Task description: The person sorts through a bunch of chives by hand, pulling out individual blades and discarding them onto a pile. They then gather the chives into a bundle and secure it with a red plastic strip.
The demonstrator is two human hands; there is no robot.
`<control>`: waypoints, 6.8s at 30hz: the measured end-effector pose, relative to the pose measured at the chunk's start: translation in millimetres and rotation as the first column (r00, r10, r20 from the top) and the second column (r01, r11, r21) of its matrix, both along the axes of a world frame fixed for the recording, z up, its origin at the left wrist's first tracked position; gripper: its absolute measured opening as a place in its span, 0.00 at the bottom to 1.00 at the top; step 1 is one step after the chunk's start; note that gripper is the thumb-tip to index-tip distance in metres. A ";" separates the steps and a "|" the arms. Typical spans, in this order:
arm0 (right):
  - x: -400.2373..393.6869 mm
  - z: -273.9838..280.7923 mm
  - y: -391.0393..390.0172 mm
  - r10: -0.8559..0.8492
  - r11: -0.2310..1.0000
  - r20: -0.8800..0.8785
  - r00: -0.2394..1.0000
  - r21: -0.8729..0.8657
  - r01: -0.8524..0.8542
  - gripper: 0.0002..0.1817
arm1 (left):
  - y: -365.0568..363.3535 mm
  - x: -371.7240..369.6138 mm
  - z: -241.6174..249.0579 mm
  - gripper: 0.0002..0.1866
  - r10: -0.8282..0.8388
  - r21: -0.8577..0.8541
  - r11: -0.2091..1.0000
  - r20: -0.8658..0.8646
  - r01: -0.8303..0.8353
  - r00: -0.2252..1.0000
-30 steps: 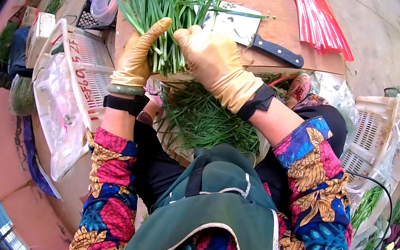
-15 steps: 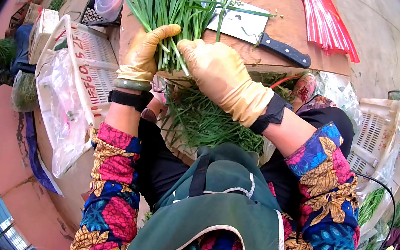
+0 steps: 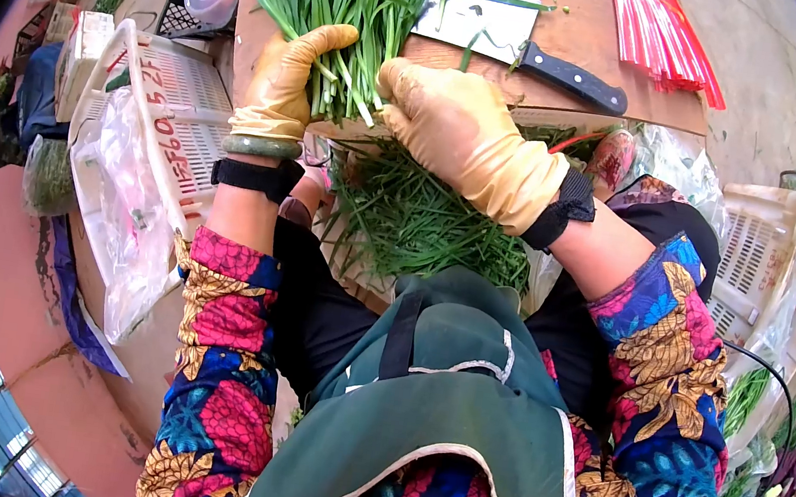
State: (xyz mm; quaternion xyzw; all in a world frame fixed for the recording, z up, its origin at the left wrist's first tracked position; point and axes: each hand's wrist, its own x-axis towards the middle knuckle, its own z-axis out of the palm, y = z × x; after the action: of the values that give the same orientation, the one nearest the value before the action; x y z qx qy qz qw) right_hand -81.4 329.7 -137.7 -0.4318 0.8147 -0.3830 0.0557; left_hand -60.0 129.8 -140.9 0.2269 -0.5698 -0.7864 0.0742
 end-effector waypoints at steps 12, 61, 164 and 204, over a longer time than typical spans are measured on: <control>-6.7 1.4 -2.7 -0.091 0.996 0.135 0.987 0.018 0.089 0.09 | 2.4 0.1 2.0 0.23 -0.043 0.085 0.995 -0.053 0.047 0.998; 153.3 76.3 641.3 -0.979 -0.078 0.195 -0.058 -0.094 0.992 0.12 | -46.1 -4.5 -22.1 0.25 -0.053 0.159 0.987 0.234 0.016 0.971; -40.8 -26.0 -11.6 -0.331 0.944 0.101 0.938 0.024 0.330 0.17 | -28.3 0.3 5.3 0.10 0.035 0.216 0.975 0.127 -0.062 0.991; -29.1 -19.1 -49.0 0.146 0.914 0.854 0.499 -0.309 0.262 0.16 | -13.3 3.3 14.0 0.19 -0.153 -0.025 0.988 0.028 0.153 0.988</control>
State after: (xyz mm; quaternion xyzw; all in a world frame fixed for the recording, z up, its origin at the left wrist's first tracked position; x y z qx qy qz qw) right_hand -110.5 280.7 -156.8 -0.1554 0.5945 -0.7059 0.3522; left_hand -56.7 116.5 -126.9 0.1915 -0.5972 -0.7788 0.0094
